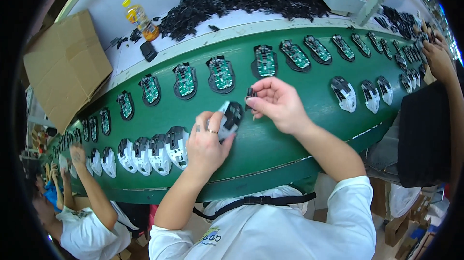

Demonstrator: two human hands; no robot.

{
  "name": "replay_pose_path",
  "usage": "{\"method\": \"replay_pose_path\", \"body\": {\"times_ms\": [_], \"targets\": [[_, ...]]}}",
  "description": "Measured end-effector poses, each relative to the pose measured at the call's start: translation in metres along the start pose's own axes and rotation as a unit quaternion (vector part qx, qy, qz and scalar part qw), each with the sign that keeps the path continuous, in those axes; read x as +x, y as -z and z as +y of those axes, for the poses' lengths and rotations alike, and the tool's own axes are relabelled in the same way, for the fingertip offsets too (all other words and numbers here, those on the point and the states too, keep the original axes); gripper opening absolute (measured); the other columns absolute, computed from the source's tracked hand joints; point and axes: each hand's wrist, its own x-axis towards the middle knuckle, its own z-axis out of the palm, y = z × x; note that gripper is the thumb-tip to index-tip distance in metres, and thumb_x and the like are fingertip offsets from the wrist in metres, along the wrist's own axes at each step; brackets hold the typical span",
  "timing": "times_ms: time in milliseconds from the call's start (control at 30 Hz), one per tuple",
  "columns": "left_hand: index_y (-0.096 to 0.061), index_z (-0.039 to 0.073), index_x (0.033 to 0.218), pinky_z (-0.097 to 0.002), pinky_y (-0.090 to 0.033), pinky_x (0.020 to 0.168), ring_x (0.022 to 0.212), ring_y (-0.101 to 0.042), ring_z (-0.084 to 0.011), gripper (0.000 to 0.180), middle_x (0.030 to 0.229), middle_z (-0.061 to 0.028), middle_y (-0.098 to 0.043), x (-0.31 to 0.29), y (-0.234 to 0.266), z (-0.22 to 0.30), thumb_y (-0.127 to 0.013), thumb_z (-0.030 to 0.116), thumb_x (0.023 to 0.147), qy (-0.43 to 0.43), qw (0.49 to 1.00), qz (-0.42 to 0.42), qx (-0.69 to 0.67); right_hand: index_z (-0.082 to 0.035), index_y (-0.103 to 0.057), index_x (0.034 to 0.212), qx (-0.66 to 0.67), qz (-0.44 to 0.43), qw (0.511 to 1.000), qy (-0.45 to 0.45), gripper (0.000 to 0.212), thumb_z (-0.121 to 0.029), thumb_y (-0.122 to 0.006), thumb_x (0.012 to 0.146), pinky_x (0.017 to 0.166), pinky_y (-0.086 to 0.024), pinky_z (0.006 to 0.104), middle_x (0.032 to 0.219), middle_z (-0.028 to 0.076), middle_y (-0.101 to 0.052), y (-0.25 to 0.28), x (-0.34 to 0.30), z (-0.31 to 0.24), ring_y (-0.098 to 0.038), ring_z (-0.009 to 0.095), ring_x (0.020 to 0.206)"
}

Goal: The person assembles computer mouse shells by picking up mouse covers and small plastic parts, fitting the components into each cover by hand, and placing the assembled mouse covers on the conveyor line.

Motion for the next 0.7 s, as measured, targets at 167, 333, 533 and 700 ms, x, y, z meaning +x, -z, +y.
{"method": "replay_pose_path", "body": {"times_ms": [167, 333, 533, 700], "targets": [[-0.060, 0.010, 0.136, -0.0397, -0.057, 0.063, 0.079, -0.067, -0.0316, 0.070, 0.107, -0.0168, -0.064, 0.026, -0.035, -0.001, -0.089, 0.022, 0.073, -0.122, 0.990, 0.061, 0.036, 0.002, -0.060, 0.116, 0.054, 0.072, 0.996, 0.019, 0.027, -0.002, -0.073, 0.093, 0.074, -0.061, 0.0266, 0.103, 0.010, -0.069, 0.008, -0.005, 0.015, -0.070, 0.013, 0.084], [-0.063, 0.000, 0.125, -0.0396, -0.056, 0.067, 0.073, -0.068, -0.0306, 0.059, 0.087, -0.0144, -0.069, 0.028, -0.054, -0.001, -0.088, 0.018, 0.074, -0.115, 0.976, 0.093, -0.158, 0.000, -0.062, 0.105, 0.033, 0.006, 0.999, -0.036, 0.016, -0.004, -0.072, 0.094, 0.068, -0.059, 0.0255, 0.089, 0.006, -0.070, 0.008, -0.007, 0.016, -0.069, 0.012, 0.077], [-0.068, 0.000, 0.112, -0.0415, -0.055, 0.066, 0.074, -0.067, -0.0323, 0.046, 0.085, -0.0139, -0.067, 0.028, -0.052, 0.002, -0.086, 0.018, 0.075, -0.099, 0.978, 0.070, -0.168, 0.001, -0.060, 0.100, -0.088, 0.003, 0.996, 0.001, 0.016, -0.004, -0.073, 0.093, 0.062, -0.054, 0.0233, 0.089, 0.004, -0.068, 0.003, -0.010, 0.025, -0.065, 0.007, 0.072], [-0.067, 0.002, 0.113, -0.0412, -0.054, 0.065, 0.077, -0.067, -0.0319, 0.046, 0.087, -0.0131, -0.066, 0.028, -0.050, 0.001, -0.086, 0.021, 0.076, -0.093, 0.979, 0.057, -0.173, 0.000, -0.060, 0.105, -0.116, 0.033, 0.993, -0.003, 0.026, -0.007, -0.078, 0.088, 0.062, -0.053, 0.0217, 0.091, 0.004, -0.063, 0.001, -0.007, 0.024, -0.062, 0.005, 0.071]]}}
